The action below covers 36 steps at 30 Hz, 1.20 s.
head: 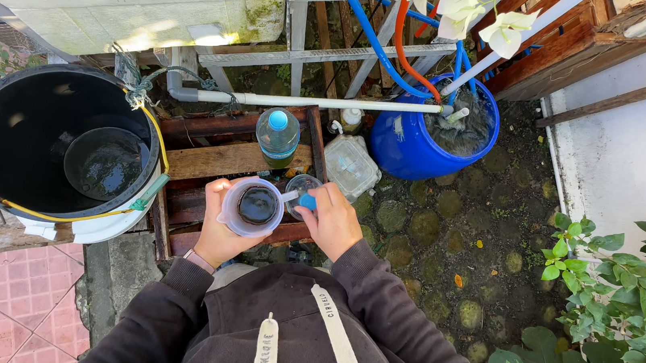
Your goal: The person pours liquid from bottles into a measuring cup, transfers the liquid into a bucket, and then pours the bucket contents into a hydroponic reservoir before adjusting tomato plants on the rack.
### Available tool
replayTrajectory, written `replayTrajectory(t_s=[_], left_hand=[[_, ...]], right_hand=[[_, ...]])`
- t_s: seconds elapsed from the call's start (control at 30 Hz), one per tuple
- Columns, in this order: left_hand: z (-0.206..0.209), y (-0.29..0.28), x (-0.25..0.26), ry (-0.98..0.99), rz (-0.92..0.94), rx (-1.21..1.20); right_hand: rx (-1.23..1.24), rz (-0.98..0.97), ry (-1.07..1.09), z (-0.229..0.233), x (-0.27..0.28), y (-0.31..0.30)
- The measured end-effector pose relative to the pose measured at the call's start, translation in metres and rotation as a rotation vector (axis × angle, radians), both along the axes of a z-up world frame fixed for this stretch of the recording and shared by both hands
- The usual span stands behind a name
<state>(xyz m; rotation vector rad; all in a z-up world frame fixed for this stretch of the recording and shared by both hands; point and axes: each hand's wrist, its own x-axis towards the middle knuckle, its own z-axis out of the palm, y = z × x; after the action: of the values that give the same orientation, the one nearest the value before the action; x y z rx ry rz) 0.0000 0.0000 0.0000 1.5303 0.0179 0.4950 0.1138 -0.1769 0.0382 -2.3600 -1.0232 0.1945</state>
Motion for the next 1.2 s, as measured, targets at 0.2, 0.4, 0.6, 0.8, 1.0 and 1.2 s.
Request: replayTrajectory(t_s=[0.2, 0.4, 0.6, 0.8, 1.0, 1.2], left_hand=[[0.001, 0.001, -0.002, 0.019, 0.015, -0.021], [0.004, 0.0, -0.004, 0.012, 0.011, -0.02], [0.005, 0.0, -0.004, -0.027, 0.023, -0.006], [0.002, 0.006, -0.004, -0.021, 0.015, -0.037], [0.004, 0.019, -0.005, 0.007, 0.053, 0.025], [0.022, 0.045, -0.001, 0.083, 0.047, 0.249]], right_hand=[[0.265, 0.136, -0.115, 0.044, -0.007, 0.008], [0.17, 0.077, -0.071, 0.033, -0.007, 0.009], [0.169, 0.056, -0.156, 0.026, -0.009, 0.013], [0.12, -0.019, 0.046, 0.039, -0.012, 0.019], [0.202, 0.019, -0.168, 0.054, 0.014, 0.039], [0.16, 0.074, -0.139, 0.053, 0.06, 0.089]])
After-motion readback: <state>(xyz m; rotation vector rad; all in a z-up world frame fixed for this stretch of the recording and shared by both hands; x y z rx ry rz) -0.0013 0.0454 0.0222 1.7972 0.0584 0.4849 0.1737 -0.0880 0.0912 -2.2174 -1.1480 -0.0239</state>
